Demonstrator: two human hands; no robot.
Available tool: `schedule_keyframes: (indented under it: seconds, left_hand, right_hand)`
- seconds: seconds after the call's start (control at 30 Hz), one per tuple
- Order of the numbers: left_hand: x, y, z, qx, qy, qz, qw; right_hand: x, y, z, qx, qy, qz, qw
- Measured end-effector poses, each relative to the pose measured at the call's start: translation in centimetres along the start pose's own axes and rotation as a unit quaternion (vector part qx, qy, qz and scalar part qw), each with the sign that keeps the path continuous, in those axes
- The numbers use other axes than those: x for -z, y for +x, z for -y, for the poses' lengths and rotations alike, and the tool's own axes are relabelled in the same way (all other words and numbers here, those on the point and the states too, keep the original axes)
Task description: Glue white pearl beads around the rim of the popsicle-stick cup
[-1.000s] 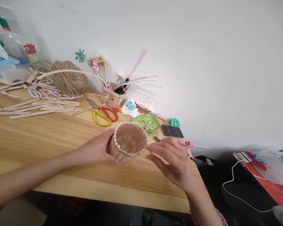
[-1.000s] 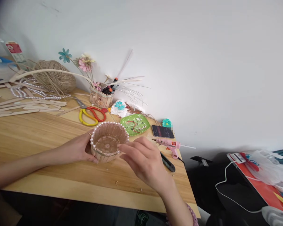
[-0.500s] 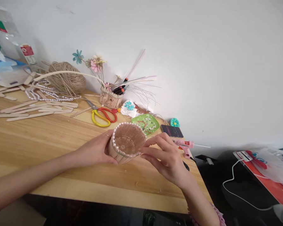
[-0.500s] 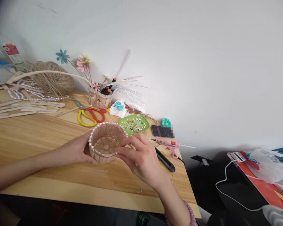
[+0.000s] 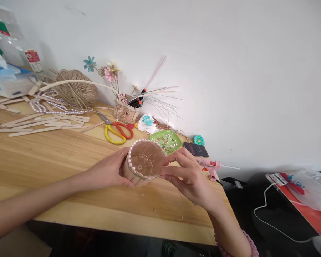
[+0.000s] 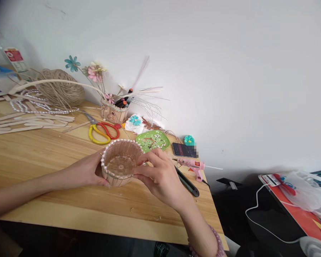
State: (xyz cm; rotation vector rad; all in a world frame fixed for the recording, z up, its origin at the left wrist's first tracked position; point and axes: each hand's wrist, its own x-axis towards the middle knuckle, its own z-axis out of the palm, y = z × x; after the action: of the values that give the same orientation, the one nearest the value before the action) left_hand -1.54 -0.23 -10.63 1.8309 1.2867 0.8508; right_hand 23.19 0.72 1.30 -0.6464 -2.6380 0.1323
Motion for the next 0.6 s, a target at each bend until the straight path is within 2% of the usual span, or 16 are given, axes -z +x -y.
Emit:
schedule_keyframes:
  seconds: [0.23,0.3,0.37,0.47,0.5,0.53,0.6]
  left_hand:
    - [0.0,-0.1,0.2,-0.008,-0.001,0.013,1.000]
    - [0.1,-0.1,0.2,-0.014,-0.001,0.009,1.000]
    - [0.2,-0.1,-0.1,-0.013,-0.002,0.012,1.000]
    - [0.3,0.0,-0.4,0.003,0.010,0.019,1.000]
    - [0.2,-0.1,-0.3,0.011,0.018,0.018,1.000]
    - [0.2,-0.1,-0.2,0.020,0.026,0.017,0.999]
    - [0.0,-0.1,0.4,0.031,0.031,0.009,0.999]
  right_hand:
    - [0.1,0.2,0.3,0.004,0.009,0.005,1.000]
    - [0.3,0.0,0.1,-0.008,0.046,-0.022,0.999]
    - [0.8,-0.4,-0.5,-0.036,0.099,-0.092,0.990]
    - [1.4,-0.9,-2.4,-0.128,0.121,-0.226,0.958]
    - [1.5,-0.9,-3.3,-0.174,0.099,-0.245,0.949]
    - [1.5,-0.8,-4.3,-0.221,0.066,-0.242,0.942]
    - [1.2,-0.3,-6.3,-0.303,-0.004,-0.194,0.933]
